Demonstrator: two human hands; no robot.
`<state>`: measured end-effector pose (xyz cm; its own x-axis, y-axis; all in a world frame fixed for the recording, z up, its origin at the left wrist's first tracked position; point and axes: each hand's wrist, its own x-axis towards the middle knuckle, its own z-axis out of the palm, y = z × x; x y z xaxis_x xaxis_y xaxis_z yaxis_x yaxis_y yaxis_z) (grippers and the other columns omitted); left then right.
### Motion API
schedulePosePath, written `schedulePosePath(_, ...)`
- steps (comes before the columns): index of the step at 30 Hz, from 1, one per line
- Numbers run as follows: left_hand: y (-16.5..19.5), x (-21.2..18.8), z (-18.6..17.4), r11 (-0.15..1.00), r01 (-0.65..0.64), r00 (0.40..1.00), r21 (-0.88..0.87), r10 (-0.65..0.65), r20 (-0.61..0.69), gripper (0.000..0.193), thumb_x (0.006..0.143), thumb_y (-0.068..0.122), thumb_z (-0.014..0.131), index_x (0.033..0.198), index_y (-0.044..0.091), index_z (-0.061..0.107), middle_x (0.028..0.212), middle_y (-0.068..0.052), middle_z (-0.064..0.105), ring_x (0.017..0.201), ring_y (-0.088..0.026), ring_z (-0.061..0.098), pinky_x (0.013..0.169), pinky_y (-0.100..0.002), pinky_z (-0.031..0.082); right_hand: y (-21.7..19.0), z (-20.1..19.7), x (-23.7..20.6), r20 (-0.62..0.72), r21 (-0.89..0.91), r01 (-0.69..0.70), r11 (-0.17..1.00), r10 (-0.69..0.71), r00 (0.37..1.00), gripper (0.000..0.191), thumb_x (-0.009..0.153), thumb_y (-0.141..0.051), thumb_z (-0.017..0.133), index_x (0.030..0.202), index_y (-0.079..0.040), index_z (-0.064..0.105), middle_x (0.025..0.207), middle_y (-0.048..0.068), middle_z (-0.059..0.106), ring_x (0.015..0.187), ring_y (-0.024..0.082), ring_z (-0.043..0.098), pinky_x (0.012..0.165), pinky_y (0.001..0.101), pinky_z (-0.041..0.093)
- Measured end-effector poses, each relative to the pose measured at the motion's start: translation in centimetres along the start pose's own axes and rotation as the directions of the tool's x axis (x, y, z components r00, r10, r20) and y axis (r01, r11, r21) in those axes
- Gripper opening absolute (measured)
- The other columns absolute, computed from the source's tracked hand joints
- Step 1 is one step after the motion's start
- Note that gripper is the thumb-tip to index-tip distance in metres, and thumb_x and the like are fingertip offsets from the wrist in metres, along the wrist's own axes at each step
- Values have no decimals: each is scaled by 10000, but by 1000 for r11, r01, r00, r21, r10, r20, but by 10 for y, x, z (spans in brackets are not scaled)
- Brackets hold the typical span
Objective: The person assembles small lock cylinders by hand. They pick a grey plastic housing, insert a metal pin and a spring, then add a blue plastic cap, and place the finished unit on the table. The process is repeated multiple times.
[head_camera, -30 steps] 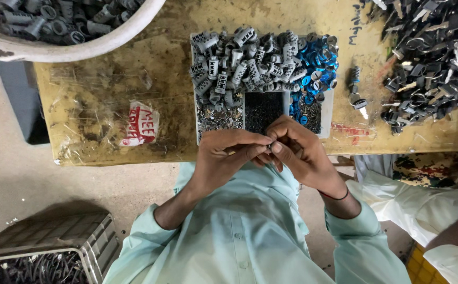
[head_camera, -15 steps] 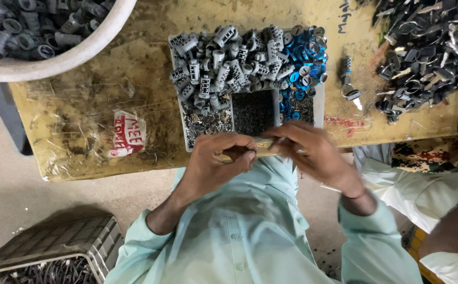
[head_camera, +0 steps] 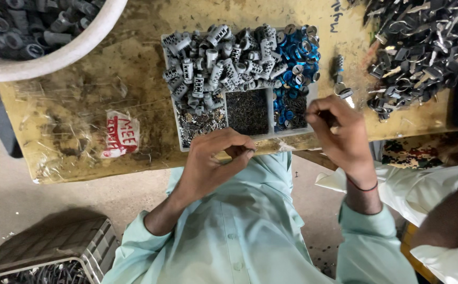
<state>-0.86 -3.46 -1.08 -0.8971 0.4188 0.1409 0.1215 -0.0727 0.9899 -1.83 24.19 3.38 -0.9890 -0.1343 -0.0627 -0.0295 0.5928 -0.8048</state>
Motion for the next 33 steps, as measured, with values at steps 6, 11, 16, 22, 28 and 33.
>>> schedulePosePath(6, 7, 0, 27, 946, 173, 970, -273, -212, -120, 91, 995, -38, 654, 1082, -44, 678, 1016, -87, 716, 903, -113, 724, 808, -265, 658, -31, 59, -32, -152, -81, 271, 959, -281, 948, 184, 926, 26, 726, 1059, -15, 605, 971, 94, 648, 823, 204, 648, 703, 299, 515)
schedulePosePath(11, 9, 2, 26, 876, 223, 958, -427, -278, -70, 105, 1006, -37, 617, 1098, -60, 665, 1033, -74, 712, 935, -114, 728, 834, -280, 677, -37, 65, -34, -119, -29, 144, 989, -146, 982, 178, 884, 46, 726, 1024, 7, 623, 912, 81, 631, 716, 161, 613, 642, 270, 502)
schedulePosePath(16, 11, 0, 20, 939, 131, 982, -317, -166, -89, 101, 995, -29, 650, 1089, -56, 673, 1053, -85, 709, 931, -125, 742, 827, -273, 672, -35, 62, -36, -61, 45, 66, 997, -63, 996, 137, 908, 31, 733, 999, -8, 638, 882, 68, 640, 689, 152, 607, 631, 272, 492)
schedulePosePath(22, 9, 0, 11, 816, 360, 930, -452, -349, 112, 63, 997, -5, 702, 1053, -32, 715, 876, -61, 726, 715, -75, 686, 588, -218, 584, -16, 71, -40, -100, -173, 436, 883, -456, 884, 259, 888, 62, 781, 1109, -21, 676, 1056, 116, 709, 885, 232, 733, 730, 326, 591)
schedulePosePath(28, 13, -2, 5, 997, 33, 999, -69, -36, -33, 86, 952, 14, 713, 1037, -4, 711, 961, -43, 730, 758, -53, 639, 600, -211, 518, -3, 66, -37, -50, 8, 466, 885, -465, 884, 340, 899, 114, 759, 1161, -75, 651, 1108, 119, 729, 915, 183, 767, 730, 285, 634)
schedulePosePath(33, 9, -5, 2, 883, 312, 949, -352, -306, 74, 89, 971, 19, 694, 1048, -21, 715, 837, -24, 701, 656, -27, 608, 536, -195, 515, -19, 47, -12, -13, 161, 271, 949, -273, 962, 335, 893, 43, 794, 1179, -56, 651, 1135, 107, 717, 865, 167, 754, 654, 275, 609)
